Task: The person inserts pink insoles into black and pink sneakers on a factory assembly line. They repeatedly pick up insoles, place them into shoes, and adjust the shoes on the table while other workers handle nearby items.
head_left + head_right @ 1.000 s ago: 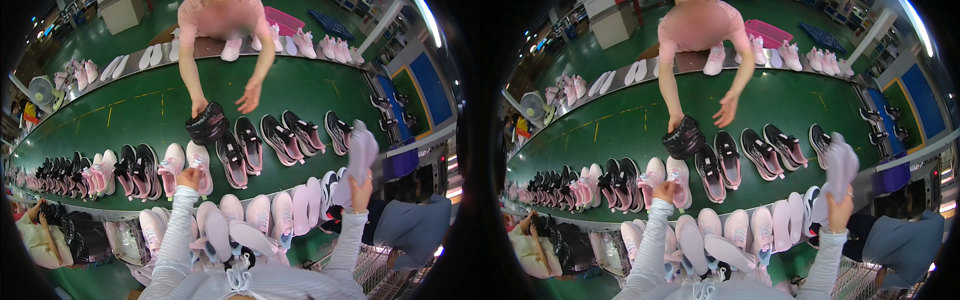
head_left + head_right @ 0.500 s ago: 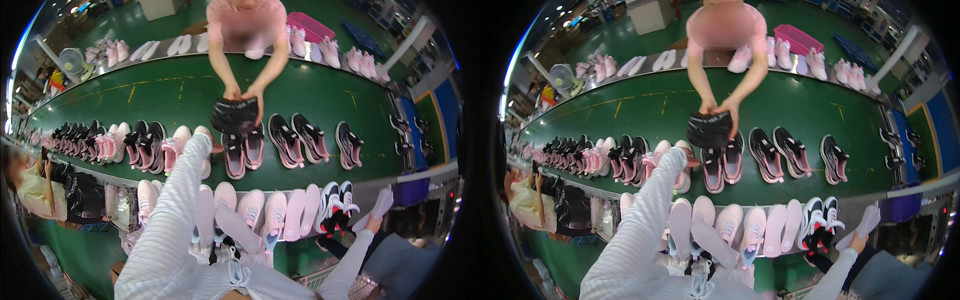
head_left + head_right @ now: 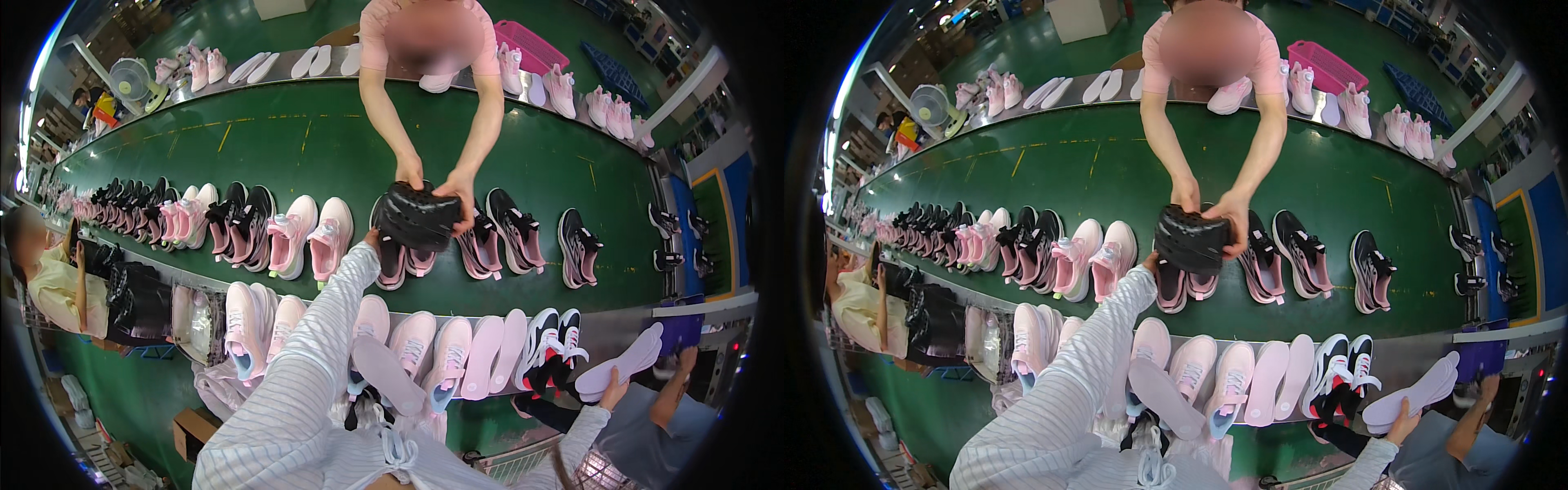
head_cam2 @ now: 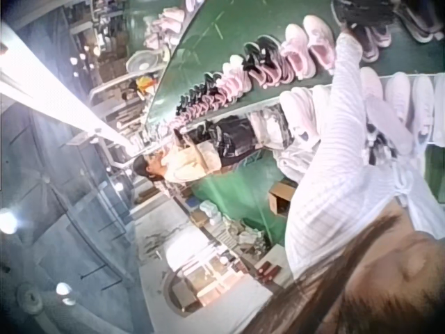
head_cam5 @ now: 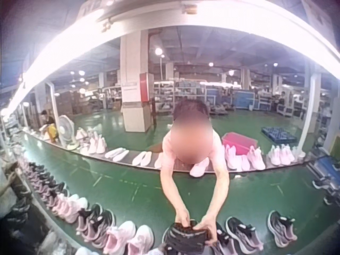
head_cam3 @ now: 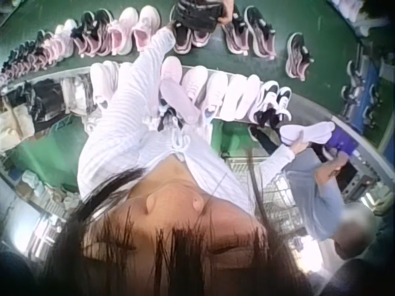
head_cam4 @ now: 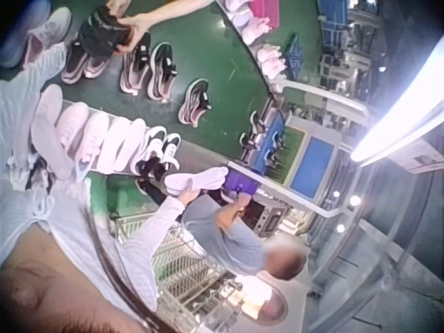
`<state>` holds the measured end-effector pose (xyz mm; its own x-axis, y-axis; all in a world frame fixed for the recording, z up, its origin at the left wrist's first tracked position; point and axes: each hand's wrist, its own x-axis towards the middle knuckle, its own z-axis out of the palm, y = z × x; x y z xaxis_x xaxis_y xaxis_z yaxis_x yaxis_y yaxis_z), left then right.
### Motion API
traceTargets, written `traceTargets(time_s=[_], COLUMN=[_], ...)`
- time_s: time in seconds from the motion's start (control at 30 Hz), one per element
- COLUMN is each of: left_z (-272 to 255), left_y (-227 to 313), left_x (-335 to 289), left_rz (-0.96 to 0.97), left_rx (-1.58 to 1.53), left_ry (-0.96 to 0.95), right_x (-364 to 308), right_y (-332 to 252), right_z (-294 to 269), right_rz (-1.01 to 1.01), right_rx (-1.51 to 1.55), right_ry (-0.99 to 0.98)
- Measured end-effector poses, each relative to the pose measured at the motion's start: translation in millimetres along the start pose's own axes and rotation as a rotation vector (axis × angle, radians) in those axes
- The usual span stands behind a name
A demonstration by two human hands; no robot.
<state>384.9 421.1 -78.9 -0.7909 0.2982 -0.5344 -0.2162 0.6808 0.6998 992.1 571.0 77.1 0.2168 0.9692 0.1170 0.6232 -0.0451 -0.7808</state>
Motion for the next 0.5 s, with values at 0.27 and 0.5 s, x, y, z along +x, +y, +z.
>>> traceTargets(time_s=[0.27, 0.5], left_z=[9.6, -25.7], left_y=[12.9, 42.0], left_x=[8.5, -68.9], left_rz=[-0.122, -0.398], left_rx=[-0.192, -0.993], left_ry=[-0.202, -0.559], right_x=[-22.6, -83.2], right_y=[-17.1, -125.9], right_z=[25.4, 117.9], right_rz=[0.011, 0.291], right_rx=[0.110, 1.112], right_ry=[-0.052, -0.612])
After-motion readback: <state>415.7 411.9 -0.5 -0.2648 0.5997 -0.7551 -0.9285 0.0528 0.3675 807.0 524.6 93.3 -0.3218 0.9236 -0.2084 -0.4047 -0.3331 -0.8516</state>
